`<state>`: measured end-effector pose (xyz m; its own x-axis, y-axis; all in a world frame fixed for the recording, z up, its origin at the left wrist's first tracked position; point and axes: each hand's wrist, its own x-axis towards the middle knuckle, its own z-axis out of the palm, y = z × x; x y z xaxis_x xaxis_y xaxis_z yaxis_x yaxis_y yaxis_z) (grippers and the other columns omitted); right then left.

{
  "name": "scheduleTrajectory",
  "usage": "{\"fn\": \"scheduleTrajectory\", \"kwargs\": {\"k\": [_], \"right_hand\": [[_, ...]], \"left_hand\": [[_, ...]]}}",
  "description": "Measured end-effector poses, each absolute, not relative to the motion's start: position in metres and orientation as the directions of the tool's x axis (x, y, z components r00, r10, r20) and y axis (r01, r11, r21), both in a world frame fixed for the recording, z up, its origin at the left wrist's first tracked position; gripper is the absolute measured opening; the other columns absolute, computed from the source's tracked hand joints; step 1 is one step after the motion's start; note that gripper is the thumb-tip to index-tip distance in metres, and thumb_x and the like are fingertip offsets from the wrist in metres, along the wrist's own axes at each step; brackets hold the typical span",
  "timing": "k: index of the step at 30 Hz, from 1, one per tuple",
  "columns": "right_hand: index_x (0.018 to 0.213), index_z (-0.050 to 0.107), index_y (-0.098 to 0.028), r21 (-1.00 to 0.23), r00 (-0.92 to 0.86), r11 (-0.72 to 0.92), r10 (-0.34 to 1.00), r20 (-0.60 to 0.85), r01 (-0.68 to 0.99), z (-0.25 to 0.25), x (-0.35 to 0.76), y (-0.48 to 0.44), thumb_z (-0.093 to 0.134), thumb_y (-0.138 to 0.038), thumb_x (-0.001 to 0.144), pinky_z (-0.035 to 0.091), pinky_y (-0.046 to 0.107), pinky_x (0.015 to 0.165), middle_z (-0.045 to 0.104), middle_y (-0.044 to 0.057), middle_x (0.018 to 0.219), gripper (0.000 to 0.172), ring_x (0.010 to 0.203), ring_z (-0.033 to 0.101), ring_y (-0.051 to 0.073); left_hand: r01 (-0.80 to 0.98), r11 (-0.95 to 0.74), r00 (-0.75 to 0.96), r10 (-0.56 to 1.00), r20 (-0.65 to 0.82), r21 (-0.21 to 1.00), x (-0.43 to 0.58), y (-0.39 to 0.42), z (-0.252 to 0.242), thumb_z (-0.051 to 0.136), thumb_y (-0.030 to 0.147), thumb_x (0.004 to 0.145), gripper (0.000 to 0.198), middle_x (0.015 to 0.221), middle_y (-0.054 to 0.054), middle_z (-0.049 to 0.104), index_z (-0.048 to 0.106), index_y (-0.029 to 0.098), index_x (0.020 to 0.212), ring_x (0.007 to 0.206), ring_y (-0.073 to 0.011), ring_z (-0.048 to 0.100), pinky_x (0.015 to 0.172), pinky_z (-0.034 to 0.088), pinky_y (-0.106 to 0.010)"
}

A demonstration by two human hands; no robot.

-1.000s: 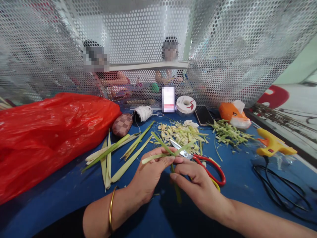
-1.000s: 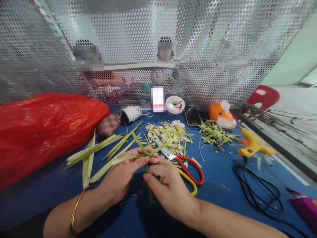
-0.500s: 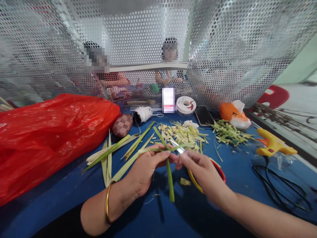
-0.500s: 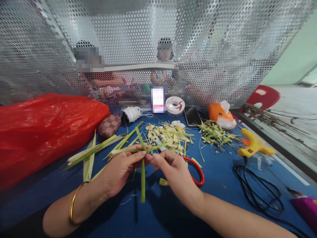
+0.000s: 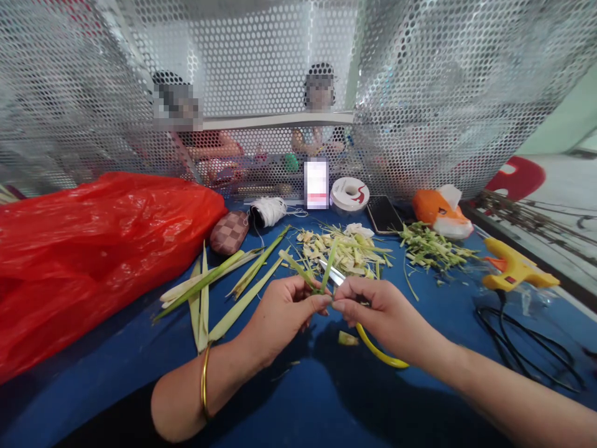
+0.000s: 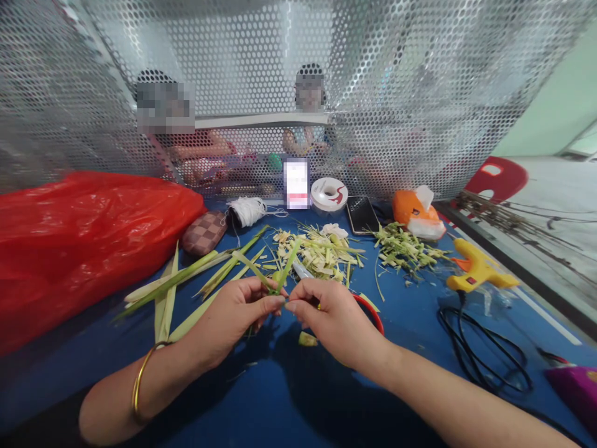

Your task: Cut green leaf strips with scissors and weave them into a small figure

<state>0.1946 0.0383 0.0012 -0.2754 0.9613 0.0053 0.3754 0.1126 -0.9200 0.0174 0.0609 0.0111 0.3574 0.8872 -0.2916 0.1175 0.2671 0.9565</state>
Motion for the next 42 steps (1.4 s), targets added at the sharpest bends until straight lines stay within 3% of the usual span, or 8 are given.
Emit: {"fn": "scheduleTrajectory", "kwargs": {"k": [16,20,24,26,29,35,37,42], "right_hand": [[0.068,0.055,-0.019,-0.841,-0.334,0.196,0.942,0.02,0.505,0.01,0.198,0.035,0.053,-0.023,0.087,0.036,0.023,0.053,0.053,-0.004,0.058,0.02,0.055,0.047,0.011],[0.072,0.059,-0.02,-0.684,-0.298,0.385,0.922,0.249,0.62,0.011,0.2,0.033,0.053,-0.027,0.091,0.039,0.027,0.06,0.06,0.0,0.065,0.021,0.062,0.054,0.014],[0.095,0.067,-0.021,-0.455,-0.282,0.533,0.813,0.509,0.714,0.013,0.2,0.034,0.061,-0.031,0.088,0.04,0.037,0.079,0.068,0.008,0.091,0.014,0.086,0.06,0.023],[0.097,0.068,-0.022,-0.51,-0.296,0.535,0.828,0.476,0.674,0.011,0.197,0.035,0.063,-0.028,0.087,0.041,0.036,0.078,0.068,0.008,0.093,0.013,0.088,0.061,0.022],[0.078,0.068,-0.021,-0.677,-0.301,0.472,0.881,0.365,0.564,0.007,0.193,0.036,0.061,-0.021,0.086,0.042,0.031,0.072,0.065,0.003,0.076,0.01,0.076,0.06,0.018],[0.061,0.057,-0.02,-0.913,-0.141,0.205,0.976,0.164,0.354,0.004,0.188,0.037,0.062,-0.023,0.08,0.04,0.025,0.058,0.058,-0.002,0.062,0.019,0.061,0.053,0.013],[0.06,0.056,-0.02,-0.934,-0.136,0.149,0.985,0.109,0.324,0.003,0.187,0.036,0.062,-0.023,0.079,0.039,0.025,0.057,0.056,-0.003,0.061,0.02,0.06,0.052,0.012],[0.061,0.056,-0.02,-0.92,-0.157,0.194,0.976,0.148,0.34,0.001,0.184,0.03,0.06,-0.021,0.081,0.041,0.026,0.062,0.058,-0.001,0.065,0.021,0.064,0.053,0.013]], "left_hand": [[0.086,0.251,0.337,0.903,-0.265,0.964,0.012,0.068,0.01,0.075,0.024,0.064,0.012,0.061,0.001,0.066,0.069,0.018,0.073,0.06,-0.0131,0.059,0.062,0.043,-0.025],[0.133,0.242,0.341,0.899,-0.274,0.961,0.011,0.07,0.012,0.074,0.025,0.066,0.012,0.064,0.0,0.068,0.073,0.019,0.075,0.063,-0.0141,0.059,0.065,0.044,-0.026],[0.239,0.221,0.444,0.841,-0.309,0.946,0.015,0.063,0.013,0.072,0.021,0.065,0.006,0.064,0.0,0.068,0.074,0.018,0.07,0.064,-0.0149,0.059,0.063,0.042,-0.026],[0.283,0.193,0.517,0.794,-0.319,0.94,0.018,0.058,0.012,0.07,0.021,0.066,0.006,0.062,0.0,0.067,0.072,0.017,0.064,0.063,-0.0151,0.057,0.061,0.04,-0.026],[0.291,0.167,0.599,0.736,-0.315,0.942,0.02,0.054,0.011,0.066,0.025,0.071,0.013,0.062,0.0,0.065,0.07,0.016,0.062,0.062,-0.0138,0.053,0.063,0.039,-0.025],[0.29,0.216,0.58,0.736,-0.35,0.932,0.019,0.055,0.009,0.06,0.041,0.081,0.038,0.044,0.006,0.037,0.061,0.018,0.051,0.046,-0.009,0.026,0.049,0.022,-0.025],[0.272,0.203,0.608,0.722,-0.332,0.941,0.02,0.054,0.008,0.063,0.04,0.079,0.038,0.046,0.005,0.044,0.06,0.018,0.048,0.047,-0.0092,0.031,0.051,0.024,-0.025],[0.255,0.212,0.689,0.645,-0.331,0.944,0.018,0.053,0.004,0.065,0.039,0.078,0.03,0.056,0.0,0.061,0.069,0.02,0.055,0.058,-0.0125,0.05,0.059,0.035,-0.025]]}}
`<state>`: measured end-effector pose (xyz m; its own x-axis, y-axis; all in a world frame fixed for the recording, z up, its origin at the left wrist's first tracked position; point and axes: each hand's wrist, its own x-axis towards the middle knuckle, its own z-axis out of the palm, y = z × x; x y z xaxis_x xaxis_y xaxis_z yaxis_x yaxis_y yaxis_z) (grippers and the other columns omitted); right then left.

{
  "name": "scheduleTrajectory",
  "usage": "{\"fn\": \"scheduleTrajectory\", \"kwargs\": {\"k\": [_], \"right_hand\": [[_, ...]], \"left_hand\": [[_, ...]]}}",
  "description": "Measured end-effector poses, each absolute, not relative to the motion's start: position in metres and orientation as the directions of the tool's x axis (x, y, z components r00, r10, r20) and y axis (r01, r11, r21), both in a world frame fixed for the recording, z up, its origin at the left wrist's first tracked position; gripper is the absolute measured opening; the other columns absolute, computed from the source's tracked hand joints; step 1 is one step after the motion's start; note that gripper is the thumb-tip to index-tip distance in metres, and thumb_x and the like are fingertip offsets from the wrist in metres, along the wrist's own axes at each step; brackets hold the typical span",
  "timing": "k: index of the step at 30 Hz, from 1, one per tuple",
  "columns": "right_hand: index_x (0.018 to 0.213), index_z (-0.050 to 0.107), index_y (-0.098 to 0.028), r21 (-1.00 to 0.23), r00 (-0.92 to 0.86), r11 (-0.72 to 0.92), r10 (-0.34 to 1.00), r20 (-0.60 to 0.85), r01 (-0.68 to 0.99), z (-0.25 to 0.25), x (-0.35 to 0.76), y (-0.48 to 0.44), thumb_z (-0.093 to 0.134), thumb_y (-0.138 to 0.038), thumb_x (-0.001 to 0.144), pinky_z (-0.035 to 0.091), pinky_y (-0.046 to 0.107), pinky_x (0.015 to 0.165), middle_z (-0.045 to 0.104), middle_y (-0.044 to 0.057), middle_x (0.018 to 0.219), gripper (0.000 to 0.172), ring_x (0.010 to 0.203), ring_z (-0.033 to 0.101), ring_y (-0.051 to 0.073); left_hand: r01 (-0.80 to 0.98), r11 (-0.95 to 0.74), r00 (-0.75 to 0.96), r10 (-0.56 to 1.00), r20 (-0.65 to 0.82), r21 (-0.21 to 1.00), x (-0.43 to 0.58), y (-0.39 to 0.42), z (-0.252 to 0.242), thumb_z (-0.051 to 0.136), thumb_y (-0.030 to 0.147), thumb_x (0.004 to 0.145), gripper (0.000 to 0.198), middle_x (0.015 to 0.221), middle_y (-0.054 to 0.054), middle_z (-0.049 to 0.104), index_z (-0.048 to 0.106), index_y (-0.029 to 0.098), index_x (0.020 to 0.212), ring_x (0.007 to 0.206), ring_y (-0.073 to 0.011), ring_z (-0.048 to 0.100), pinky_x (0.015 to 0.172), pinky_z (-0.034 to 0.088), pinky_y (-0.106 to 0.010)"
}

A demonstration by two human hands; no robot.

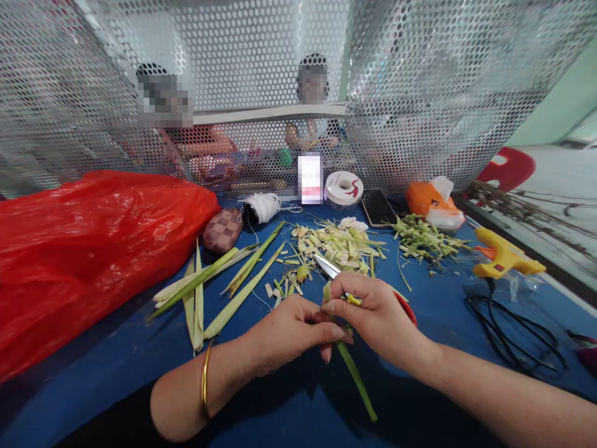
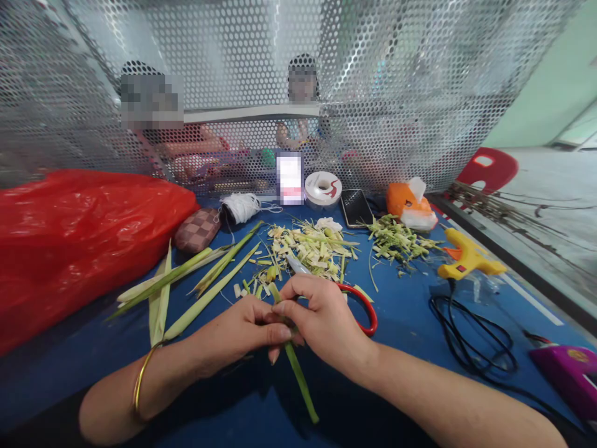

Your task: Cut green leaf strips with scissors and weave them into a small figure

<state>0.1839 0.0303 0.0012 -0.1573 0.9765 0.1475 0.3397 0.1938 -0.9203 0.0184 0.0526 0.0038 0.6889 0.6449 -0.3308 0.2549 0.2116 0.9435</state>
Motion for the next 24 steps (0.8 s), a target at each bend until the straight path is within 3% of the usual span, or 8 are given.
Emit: {"fn": "scheduleTrajectory", "kwargs": {"k": [4,10,13,15,18,20,22,24], "right_hand": [[0.062,0.057,-0.02,-0.912,-0.18,0.222,0.969,0.168,0.346,-0.002,0.181,0.027,0.059,-0.02,0.083,0.041,0.026,0.059,0.058,-0.002,0.065,0.021,0.062,0.054,0.013],[0.064,0.06,-0.021,-0.848,-0.191,0.345,0.938,0.29,0.402,-0.004,0.179,0.032,0.058,-0.018,0.085,0.043,0.028,0.065,0.059,-0.001,0.066,0.021,0.065,0.056,0.014],[0.083,0.067,-0.022,-0.788,-0.112,0.411,0.906,0.408,0.457,0.0,0.188,0.038,0.057,-0.022,0.086,0.044,0.032,0.077,0.066,0.003,0.086,0.01,0.083,0.06,0.018],[0.087,0.067,-0.021,-0.787,0.016,0.368,0.902,0.432,0.495,0.003,0.197,0.043,0.056,-0.027,0.087,0.044,0.032,0.078,0.066,0.004,0.09,0.012,0.087,0.059,0.02],[0.067,0.062,-0.02,-0.872,0.093,0.18,0.964,0.248,0.456,0.006,0.205,0.05,0.054,-0.04,0.088,0.041,0.029,0.062,0.06,0.001,0.066,0.03,0.065,0.055,0.017],[0.061,0.061,-0.019,-0.94,-0.038,0.066,0.998,0.056,0.336,0.007,0.204,0.051,0.054,-0.046,0.087,0.041,0.028,0.058,0.058,0.0,0.06,0.038,0.059,0.054,0.015],[0.063,0.062,-0.019,-0.981,-0.177,-0.02,0.983,-0.054,0.191,0.006,0.199,0.05,0.06,-0.046,0.084,0.044,0.028,0.06,0.06,0.0,0.062,0.035,0.06,0.056,0.015],[0.063,0.062,-0.019,-0.995,-0.192,-0.075,0.978,-0.086,0.063,0.004,0.192,0.047,0.066,-0.044,0.079,0.046,0.027,0.059,0.059,0.0,0.062,0.03,0.059,0.057,0.014]], "left_hand": [[0.23,0.231,0.74,0.589,-0.324,0.945,0.018,0.053,0.0,0.065,0.037,0.079,0.022,0.062,0.001,0.065,0.075,0.02,0.07,0.062,-0.0127,0.054,0.063,0.038,-0.024],[0.22,0.302,0.66,0.654,-0.37,0.927,0.024,0.05,0.001,0.068,0.044,0.074,0.034,0.048,0.004,0.053,0.063,0.018,0.052,0.048,-0.0088,0.039,0.053,0.03,-0.024],[0.15,0.397,0.544,0.732,-0.411,0.905,0.025,0.05,0.001,0.068,0.046,0.073,0.031,0.058,0.002,0.06,0.07,0.015,0.069,0.046,-0.007,0.039,0.048,0.024,-0.023],[0.091,0.402,0.498,0.773,-0.392,0.911,0.024,0.052,0.001,0.067,0.047,0.076,0.033,0.065,0.0,0.063,0.072,0.015,0.08,0.048,-0.0065,0.043,0.048,0.024,-0.022],[0.038,0.372,0.473,0.811,-0.344,0.928,0.023,0.055,0.002,0.062,0.049,0.081,0.037,0.066,-0.001,0.063,0.072,0.014,0.083,0.048,-0.0064,0.044,0.048,0.026,-0.022],[0.01,0.361,0.471,0.821,-0.323,0.932,0.023,0.055,0.001,0.058,0.052,0.082,0.041,0.065,-0.002,0.064,0.072,0.014,0.083,0.047,-0.0071,0.045,0.048,0.028,-0.022],[-0.002,0.367,0.479,0.817,-0.321,0.93,0.023,0.055,-0.001,0.057,0.054,0.082,0.043,0.066,-0.003,0.065,0.071,0.014,0.081,0.047,-0.0077,0.047,0.048,0.03,-0.022],[-0.001,0.387,0.491,0.803,-0.336,0.922,0.024,0.054,-0.003,0.058,0.054,0.081,0.042,0.066,-0.003,0.066,0.07,0.013,0.08,0.047,-0.0073,0.048,0.048,0.031,-0.021]]}}
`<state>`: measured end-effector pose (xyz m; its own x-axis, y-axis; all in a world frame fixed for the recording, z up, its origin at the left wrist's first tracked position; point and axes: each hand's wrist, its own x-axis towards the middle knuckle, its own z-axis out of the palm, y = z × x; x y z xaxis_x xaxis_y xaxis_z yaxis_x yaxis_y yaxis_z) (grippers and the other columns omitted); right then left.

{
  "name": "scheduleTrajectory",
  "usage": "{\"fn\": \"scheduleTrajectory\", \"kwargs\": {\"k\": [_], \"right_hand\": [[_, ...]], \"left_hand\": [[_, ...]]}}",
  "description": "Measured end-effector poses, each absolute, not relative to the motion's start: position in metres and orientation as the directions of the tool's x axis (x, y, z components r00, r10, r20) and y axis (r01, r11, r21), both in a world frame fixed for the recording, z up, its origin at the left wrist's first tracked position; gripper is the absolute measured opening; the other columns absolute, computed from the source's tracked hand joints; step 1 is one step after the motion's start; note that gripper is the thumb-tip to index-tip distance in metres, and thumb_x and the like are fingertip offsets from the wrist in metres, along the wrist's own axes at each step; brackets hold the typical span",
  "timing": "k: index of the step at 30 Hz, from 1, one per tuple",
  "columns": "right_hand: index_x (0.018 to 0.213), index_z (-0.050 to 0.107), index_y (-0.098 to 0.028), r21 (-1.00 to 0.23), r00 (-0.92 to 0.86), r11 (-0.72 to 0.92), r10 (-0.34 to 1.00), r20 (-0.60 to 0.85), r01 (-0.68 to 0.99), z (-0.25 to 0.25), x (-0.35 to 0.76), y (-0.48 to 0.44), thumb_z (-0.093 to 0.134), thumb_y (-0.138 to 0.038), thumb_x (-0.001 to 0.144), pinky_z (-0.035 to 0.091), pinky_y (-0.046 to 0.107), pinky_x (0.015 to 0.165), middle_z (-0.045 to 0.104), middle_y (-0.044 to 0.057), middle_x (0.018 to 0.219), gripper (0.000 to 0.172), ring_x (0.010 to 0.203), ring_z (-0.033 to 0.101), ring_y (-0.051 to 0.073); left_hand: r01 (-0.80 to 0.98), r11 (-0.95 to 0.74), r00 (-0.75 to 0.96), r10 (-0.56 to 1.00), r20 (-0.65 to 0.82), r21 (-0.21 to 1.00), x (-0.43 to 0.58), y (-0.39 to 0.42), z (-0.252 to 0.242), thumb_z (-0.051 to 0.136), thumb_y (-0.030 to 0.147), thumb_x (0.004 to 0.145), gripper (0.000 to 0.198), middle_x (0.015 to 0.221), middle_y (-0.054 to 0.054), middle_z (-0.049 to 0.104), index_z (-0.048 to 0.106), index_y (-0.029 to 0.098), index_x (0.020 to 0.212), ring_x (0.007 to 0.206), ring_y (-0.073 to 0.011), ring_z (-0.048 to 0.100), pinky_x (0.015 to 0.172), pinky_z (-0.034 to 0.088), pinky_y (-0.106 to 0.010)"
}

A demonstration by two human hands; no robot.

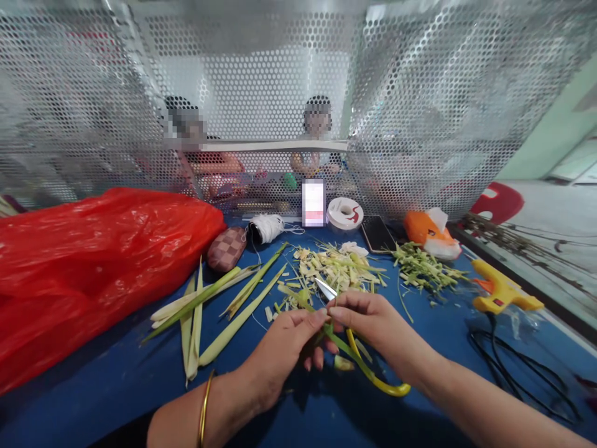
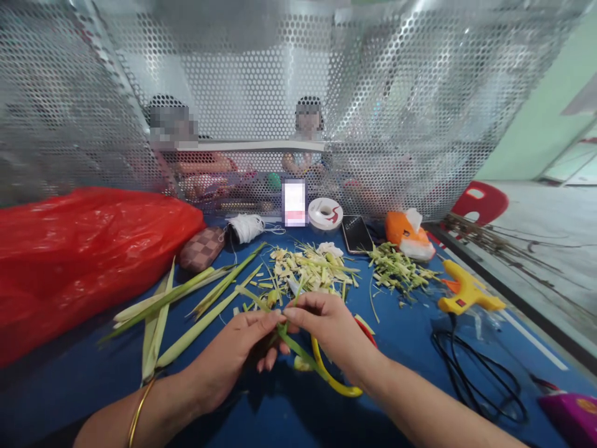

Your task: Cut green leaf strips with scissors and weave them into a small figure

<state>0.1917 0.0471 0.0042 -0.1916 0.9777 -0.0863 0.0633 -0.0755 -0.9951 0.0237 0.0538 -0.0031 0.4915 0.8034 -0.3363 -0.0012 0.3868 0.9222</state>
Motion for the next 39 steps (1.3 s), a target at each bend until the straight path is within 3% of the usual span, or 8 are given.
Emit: {"fn": "scheduleTrajectory", "kwargs": {"k": [6,21,24,27,29,31,35,39], "right_hand": [[0.06,0.06,-0.018,-0.982,-0.116,-0.169,0.98,-0.159,-0.087,-0.003,0.18,0.04,0.071,-0.045,0.072,0.042,0.025,0.047,0.056,-0.001,0.054,0.032,0.049,0.051,0.012],[0.057,0.053,-0.019,-0.968,0.025,0.061,0.997,0.069,0.244,-0.018,0.181,0.04,0.062,-0.031,0.079,0.041,0.026,0.053,0.053,-0.001,0.056,0.027,0.055,0.048,0.013],[0.06,0.055,-0.019,-0.877,-0.039,0.256,0.964,0.263,0.407,-0.015,0.184,0.042,0.057,-0.027,0.085,0.043,0.027,0.059,0.058,0.0,0.061,0.026,0.061,0.054,0.015],[0.083,0.065,-0.018,-0.668,-0.158,0.478,0.861,0.483,0.571,-0.01,0.193,0.042,0.052,-0.025,0.091,0.046,0.033,0.074,0.067,0.006,0.084,0.017,0.082,0.061,0.02],[0.103,0.064,-0.018,-0.532,-0.161,0.543,0.782,0.602,0.649,-0.005,0.199,0.04,0.055,-0.025,0.09,0.045,0.038,0.085,0.067,0.01,0.104,0.017,0.099,0.06,0.024],[0.102,0.063,-0.019,-0.484,-0.136,0.568,0.73,0.669,0.666,0.0,0.202,0.035,0.055,-0.022,0.09,0.045,0.036,0.084,0.067,0.009,0.1,0.014,0.096,0.06,0.023],[0.081,0.062,-0.021,-0.609,-0.264,0.559,0.82,0.507,0.563,-0.002,0.192,0.026,0.053,-0.022,0.092,0.044,0.028,0.067,0.064,0.002,0.075,0.015,0.072,0.059,0.017],[0.07,0.061,-0.019,-0.854,-0.234,0.311,0.945,0.23,0.417,-0.018,0.175,0.026,0.056,-0.031,0.09,0.045,0.024,0.062,0.062,0.0,0.07,0.023,0.066,0.056,0.014]], "left_hand": [[0.042,0.462,0.463,0.776,-0.428,0.886,0.025,0.052,-0.009,0.068,0.041,0.076,0.028,0.056,0.001,0.06,0.07,0.013,0.076,0.042,-0.0054,0.047,0.045,0.031,-0.019],[0.128,0.407,0.483,0.771,-0.415,0.904,0.026,0.048,-0.01,0.067,0.037,0.075,0.029,0.051,0.0,0.06,0.061,0.015,0.057,0.043,-0.0088,0.051,0.049,0.041,-0.022],[0.116,0.4,0.482,0.778,-0.404,0.909,0.026,0.049,-0.01,0.069,0.039,0.074,0.032,0.051,-0.002,0.062,0.063,0.014,0.055,0.045,-0.0096,0.053,0.051,0.043,-0.023],[0.006,0.418,0.418,0.824,-0.382,0.908,0.025,0.052,-0.006,0.071,0.041,0.073,0.03,0.056,-0.003,0.066,0.069,0.012,0.064,0.051,-0.0107,0.057,0.056,0.045,-0.023],[-0.095,0.429,0.354,0.858,-0.373,0.898,0.022,0.055,-0.002,0.07,0.043,0.075,0.031,0.064,-0.004,0.071,0.072,0.013,0.076,0.059,-0.0125,0.062,0.063,0.047,-0.024],[-0.187,0.415,0.319,0.883,-0.345,0.89,0.019,0.058,0.004,0.069,0.043,0.078,0.03,0.076,-0.005,0.074,0.074,0.015,0.086,0.071,-0.0155,0.067,0.073,0.049,-0.027],[-0.273,0.286,0.326,0.926,-0.191,0.919,0.015,0.062,0.013,0.075,0.026,0.072,0.02,0.094,-0.005,0.076,0.075,0.018,0.091,0.097,-0.0202,0.067,0.093,0.046,-0.03],[-0.239,0.326,0.338,0.911,-0.236,0.915,0.018,0.059,0.012,0.073,0.024,0.072,0.023,0.094,-0.005,0.077,0.074,0.017,0.094,0.095,-0.0222,0.068,0.093,0.046,-0.035]]}}
